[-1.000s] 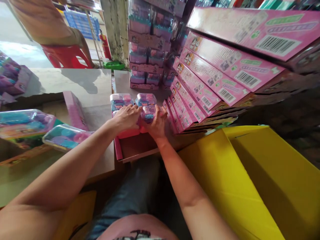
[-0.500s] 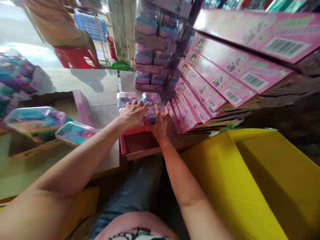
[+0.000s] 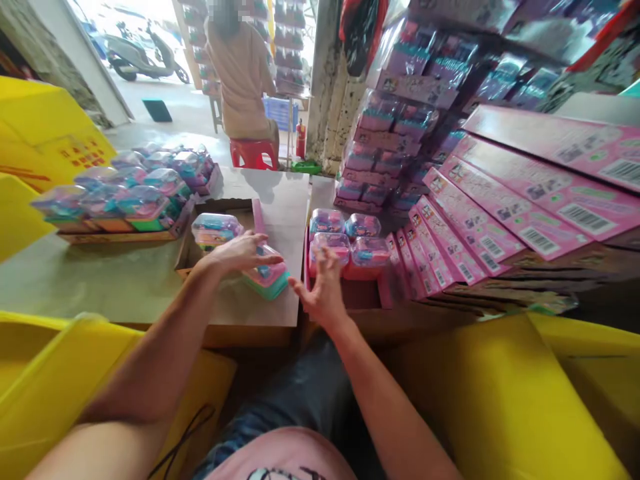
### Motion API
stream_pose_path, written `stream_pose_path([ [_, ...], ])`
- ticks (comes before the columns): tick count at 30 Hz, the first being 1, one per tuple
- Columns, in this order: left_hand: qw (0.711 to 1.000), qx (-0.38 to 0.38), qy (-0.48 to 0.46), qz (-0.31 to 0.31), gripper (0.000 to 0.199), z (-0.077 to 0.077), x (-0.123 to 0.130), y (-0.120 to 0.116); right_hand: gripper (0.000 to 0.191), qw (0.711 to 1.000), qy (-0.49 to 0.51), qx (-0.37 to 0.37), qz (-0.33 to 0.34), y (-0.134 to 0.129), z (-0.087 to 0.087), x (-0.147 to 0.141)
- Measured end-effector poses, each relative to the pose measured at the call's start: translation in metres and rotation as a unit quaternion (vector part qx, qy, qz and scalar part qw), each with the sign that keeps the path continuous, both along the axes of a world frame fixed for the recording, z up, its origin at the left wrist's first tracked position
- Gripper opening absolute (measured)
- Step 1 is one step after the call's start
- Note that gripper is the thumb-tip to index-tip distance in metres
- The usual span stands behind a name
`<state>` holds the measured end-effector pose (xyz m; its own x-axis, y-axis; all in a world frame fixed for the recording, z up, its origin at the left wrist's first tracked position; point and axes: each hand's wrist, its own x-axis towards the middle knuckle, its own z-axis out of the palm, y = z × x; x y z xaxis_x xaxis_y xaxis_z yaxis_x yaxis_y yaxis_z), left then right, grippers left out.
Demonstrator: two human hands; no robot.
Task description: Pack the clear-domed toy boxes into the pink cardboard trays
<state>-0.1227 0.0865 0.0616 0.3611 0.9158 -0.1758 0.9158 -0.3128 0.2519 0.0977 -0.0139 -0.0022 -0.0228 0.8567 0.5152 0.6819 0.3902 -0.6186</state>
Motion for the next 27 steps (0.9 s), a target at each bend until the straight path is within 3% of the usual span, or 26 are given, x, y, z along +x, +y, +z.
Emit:
stream_pose_path([
  [3, 0.998, -0.039, -0.049, -0.027, 0.091, -0.01, -0.011, 0.002, 0.095, 0.995, -0.012, -0.081, 0.063, 0.011, -0.021, -0.04],
  [6, 0.993, -0.025, -0.085, -0.072, 0.1, -0.011, -0.017, -0.009, 0.105, 0.984, -0.052, -0.152, 0.075, 0.013, -0.038, -0.055],
  [9, 0.999, 0.007, -0.045, -0.005, 0.114, -0.008, -0.018, -0.027, 0.092, 0.978, -0.098, -0.18, 0.035, 0.003, -0.045, -0.061],
  [12, 0.997, -0.035, 0.01, 0.064, 0.122, -0.009, -0.013, -0.043, 0.088, 0.974, -0.119, -0.195, 0.008, -0.011, -0.048, -0.072],
  [16, 0.998, -0.013, 0.019, 0.055, 0.101, -0.003, -0.007, -0.057, 0.099, 0.978, -0.062, -0.196, 0.049, -0.025, -0.045, -0.078],
  [19, 0.999, -0.015, -0.032, 0.016, 0.081, 0.017, -0.006, -0.066, 0.092, 0.995, -0.025, -0.091, 0.044, -0.032, -0.025, -0.058],
  [22, 0.993, 0.026, -0.093, -0.071, 0.082, 0.042, 0.01, -0.068, 0.116, 0.997, 0.032, 0.009, 0.067, -0.033, 0.003, -0.017],
  [25, 0.963, 0.103, -0.126, -0.214, 0.085, 0.053, 0.056, -0.062, 0.115, 0.987, 0.113, -0.025, 0.108, -0.031, 0.021, 0.036],
  [27, 0.939, 0.115, -0.145, -0.29, 0.079, 0.048, 0.096, -0.06, 0.104, 0.978, 0.161, -0.091, 0.098, -0.032, 0.021, 0.074],
])
